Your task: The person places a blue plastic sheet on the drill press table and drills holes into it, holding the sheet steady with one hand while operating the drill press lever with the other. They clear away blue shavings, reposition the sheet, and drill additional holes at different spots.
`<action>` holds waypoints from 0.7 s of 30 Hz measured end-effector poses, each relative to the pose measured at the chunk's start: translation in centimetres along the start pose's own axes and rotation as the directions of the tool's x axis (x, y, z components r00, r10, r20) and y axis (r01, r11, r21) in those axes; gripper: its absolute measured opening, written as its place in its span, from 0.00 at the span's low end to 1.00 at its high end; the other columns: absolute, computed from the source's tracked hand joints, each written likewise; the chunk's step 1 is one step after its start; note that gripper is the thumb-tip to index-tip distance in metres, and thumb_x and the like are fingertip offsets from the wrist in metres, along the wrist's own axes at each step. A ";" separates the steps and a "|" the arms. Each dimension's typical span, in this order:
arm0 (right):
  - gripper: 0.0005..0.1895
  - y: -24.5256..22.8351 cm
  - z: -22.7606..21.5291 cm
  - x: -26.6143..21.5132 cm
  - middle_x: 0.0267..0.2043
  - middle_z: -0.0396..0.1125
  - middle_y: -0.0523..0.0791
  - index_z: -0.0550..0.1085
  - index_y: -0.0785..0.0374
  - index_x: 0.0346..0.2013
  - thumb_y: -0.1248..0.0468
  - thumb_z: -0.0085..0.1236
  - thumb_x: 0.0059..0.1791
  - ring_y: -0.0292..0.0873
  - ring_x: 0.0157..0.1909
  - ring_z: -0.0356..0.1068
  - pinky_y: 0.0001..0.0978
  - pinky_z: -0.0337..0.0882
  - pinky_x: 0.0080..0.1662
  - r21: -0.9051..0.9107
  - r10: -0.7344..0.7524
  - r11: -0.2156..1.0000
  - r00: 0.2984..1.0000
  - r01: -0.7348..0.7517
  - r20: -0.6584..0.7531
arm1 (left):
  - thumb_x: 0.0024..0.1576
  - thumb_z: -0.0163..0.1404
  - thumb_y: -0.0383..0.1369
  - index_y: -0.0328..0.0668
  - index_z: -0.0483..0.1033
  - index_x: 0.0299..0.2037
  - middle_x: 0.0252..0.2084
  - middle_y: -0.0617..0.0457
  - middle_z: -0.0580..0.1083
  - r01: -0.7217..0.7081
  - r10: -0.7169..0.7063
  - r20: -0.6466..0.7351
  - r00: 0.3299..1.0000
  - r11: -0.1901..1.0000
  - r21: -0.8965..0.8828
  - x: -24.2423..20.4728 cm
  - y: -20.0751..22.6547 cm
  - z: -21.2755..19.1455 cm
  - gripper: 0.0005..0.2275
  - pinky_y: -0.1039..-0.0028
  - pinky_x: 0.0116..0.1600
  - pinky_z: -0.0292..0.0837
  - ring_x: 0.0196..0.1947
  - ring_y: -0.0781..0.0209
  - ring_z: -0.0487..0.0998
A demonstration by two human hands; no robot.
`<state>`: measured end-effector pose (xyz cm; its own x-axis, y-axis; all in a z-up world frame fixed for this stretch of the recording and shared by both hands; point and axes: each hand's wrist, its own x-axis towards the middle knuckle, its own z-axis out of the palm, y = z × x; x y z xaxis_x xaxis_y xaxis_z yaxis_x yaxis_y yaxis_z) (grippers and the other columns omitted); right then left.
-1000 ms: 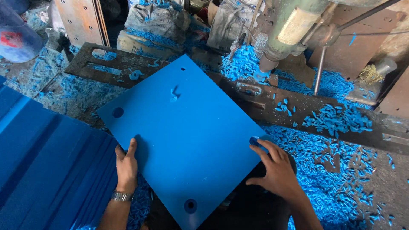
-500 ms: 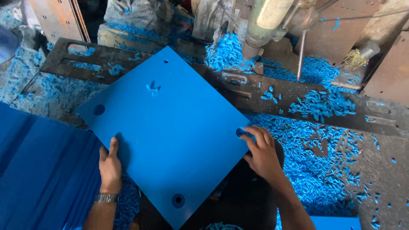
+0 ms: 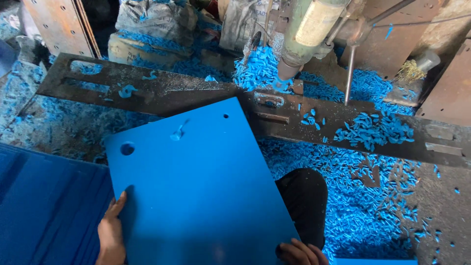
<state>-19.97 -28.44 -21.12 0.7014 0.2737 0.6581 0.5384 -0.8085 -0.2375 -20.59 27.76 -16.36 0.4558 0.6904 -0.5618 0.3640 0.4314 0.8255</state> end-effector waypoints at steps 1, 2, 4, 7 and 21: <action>0.15 0.8 -0.2 -0.9 0.47 0.73 0.23 0.73 0.41 0.49 0.54 0.59 0.48 0.24 0.60 0.67 0.32 0.60 0.62 -0.095 -0.051 0.994 0.998 0.053 0.032 | 0.64 0.44 0.39 0.37 0.71 0.68 0.64 0.47 0.70 -0.110 0.108 0.075 0.991 0.994 0.023 2.3 -2.6 -0.6 0.24 0.68 0.60 0.68 0.57 0.55 0.73; 0.14 1.5 -0.4 -1.8 0.45 0.74 0.23 0.71 0.42 0.48 0.51 0.57 0.49 0.25 0.59 0.66 0.33 0.60 0.59 -0.192 -0.095 0.976 0.993 0.106 0.064 | 0.65 0.38 0.38 0.40 0.73 0.70 0.68 0.54 0.67 -0.223 0.215 0.158 0.964 0.974 0.037 4.9 -5.1 -1.0 0.24 0.72 0.62 0.67 0.61 0.60 0.72; 0.13 5.2 0.8 -4.3 0.51 0.72 0.28 0.70 0.43 0.50 0.55 0.55 0.50 0.27 0.60 0.65 0.30 0.59 0.58 -0.061 -0.038 0.997 0.992 0.046 0.124 | 0.65 0.40 0.36 0.41 0.73 0.68 0.68 0.52 0.67 -0.268 0.258 0.201 0.945 0.963 0.027 2.9 -3.2 2.3 0.22 0.72 0.62 0.67 0.61 0.60 0.72; 0.18 12.9 2.9 -9.8 0.62 0.66 0.44 0.73 0.52 0.54 0.68 0.51 0.49 0.40 0.65 0.64 0.35 0.63 0.60 0.388 0.153 0.870 0.916 -0.302 0.371 | 0.64 0.44 0.34 0.43 0.71 0.66 0.65 0.47 0.70 -0.246 0.243 0.212 0.947 0.969 -0.015 -3.9 3.6 8.8 0.20 0.71 0.59 0.67 0.58 0.58 0.72; 0.25 8.5 -4.3 7.2 0.74 0.54 0.54 0.71 0.60 0.62 0.72 0.47 0.50 0.49 0.76 0.54 0.44 0.60 0.68 0.325 0.382 0.553 0.580 -0.767 0.719 | 0.61 0.53 0.35 0.44 0.70 0.66 0.58 0.45 0.73 -0.732 0.701 0.241 0.671 0.574 0.366 -5.6 9.8 18.2 0.22 0.55 0.61 0.65 0.59 0.46 0.71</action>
<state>-12.31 -35.61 -15.32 0.9485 0.2249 -0.2229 -0.0886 -0.4875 -0.8686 -4.83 17.58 -6.12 0.7568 0.6257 0.1891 0.1729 -0.4707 0.8652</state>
